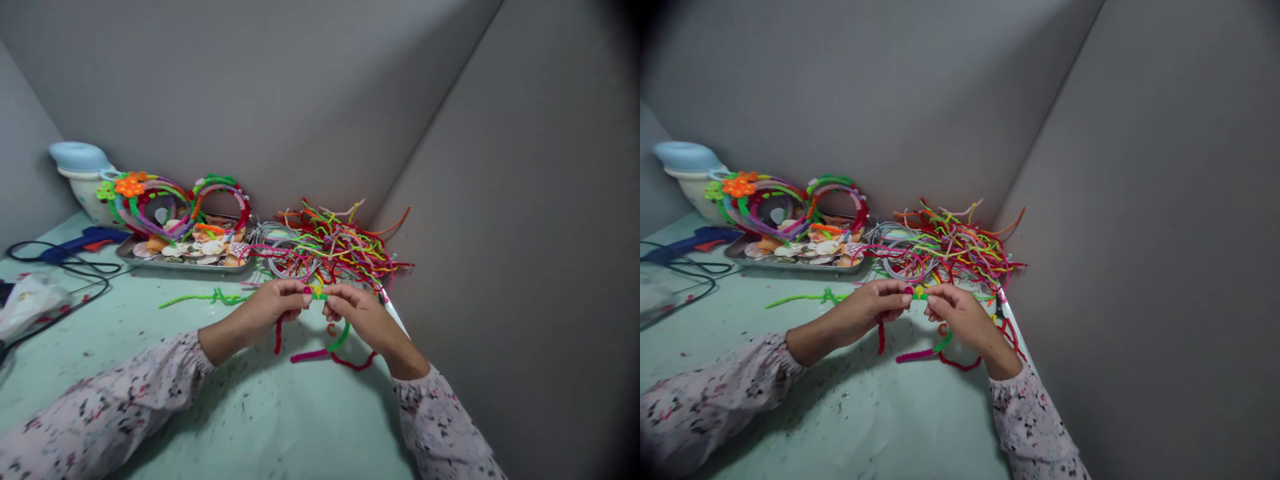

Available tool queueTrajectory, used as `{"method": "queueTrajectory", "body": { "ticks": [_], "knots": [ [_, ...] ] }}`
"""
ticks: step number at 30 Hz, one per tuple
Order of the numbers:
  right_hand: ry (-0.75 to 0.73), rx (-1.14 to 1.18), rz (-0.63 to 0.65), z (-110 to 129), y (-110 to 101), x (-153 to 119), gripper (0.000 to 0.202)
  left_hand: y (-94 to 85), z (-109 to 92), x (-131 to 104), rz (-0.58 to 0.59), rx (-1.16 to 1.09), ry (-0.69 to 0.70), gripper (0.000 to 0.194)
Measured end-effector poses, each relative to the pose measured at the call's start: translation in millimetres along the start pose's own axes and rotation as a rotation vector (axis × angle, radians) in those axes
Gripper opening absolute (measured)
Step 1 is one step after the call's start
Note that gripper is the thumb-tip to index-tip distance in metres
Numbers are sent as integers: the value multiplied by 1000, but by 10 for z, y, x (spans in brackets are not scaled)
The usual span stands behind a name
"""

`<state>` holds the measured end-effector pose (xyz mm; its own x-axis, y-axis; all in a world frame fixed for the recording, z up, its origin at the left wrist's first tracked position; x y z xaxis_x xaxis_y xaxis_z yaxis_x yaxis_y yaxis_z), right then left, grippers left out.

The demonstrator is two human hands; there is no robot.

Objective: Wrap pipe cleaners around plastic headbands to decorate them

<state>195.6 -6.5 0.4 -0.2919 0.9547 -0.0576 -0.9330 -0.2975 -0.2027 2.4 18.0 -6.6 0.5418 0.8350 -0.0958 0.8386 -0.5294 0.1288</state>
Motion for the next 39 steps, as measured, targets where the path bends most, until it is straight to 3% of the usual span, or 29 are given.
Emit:
{"method": "queueTrajectory", "body": {
  "ticks": [9,15,30,39],
  "knots": [
    [-6,74,-121,-86,60,73,29,-4,58,32,-39,-43,3,19],
    [-5,38,-136,-51,61,61,31,15,80,35,-44,-92,-25,24],
    [11,51,-121,-120,89,87,28,55,270,40,-198,-130,56,30],
    [16,41,-122,-126,143,94,32,41,311,45,-110,-137,64,20]
  ]
}}
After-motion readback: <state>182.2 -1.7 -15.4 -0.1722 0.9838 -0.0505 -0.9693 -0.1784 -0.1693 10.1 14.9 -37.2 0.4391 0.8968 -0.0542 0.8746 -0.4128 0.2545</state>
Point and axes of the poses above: each hand's wrist, its own x-axis towards the middle knuckle, its own y-axis out of the palm, z = x × y, the point moved 1 cm from there along x, towards the middle knuckle, and after that the axes turned 3 degrees about x, right-handed, at the moved point
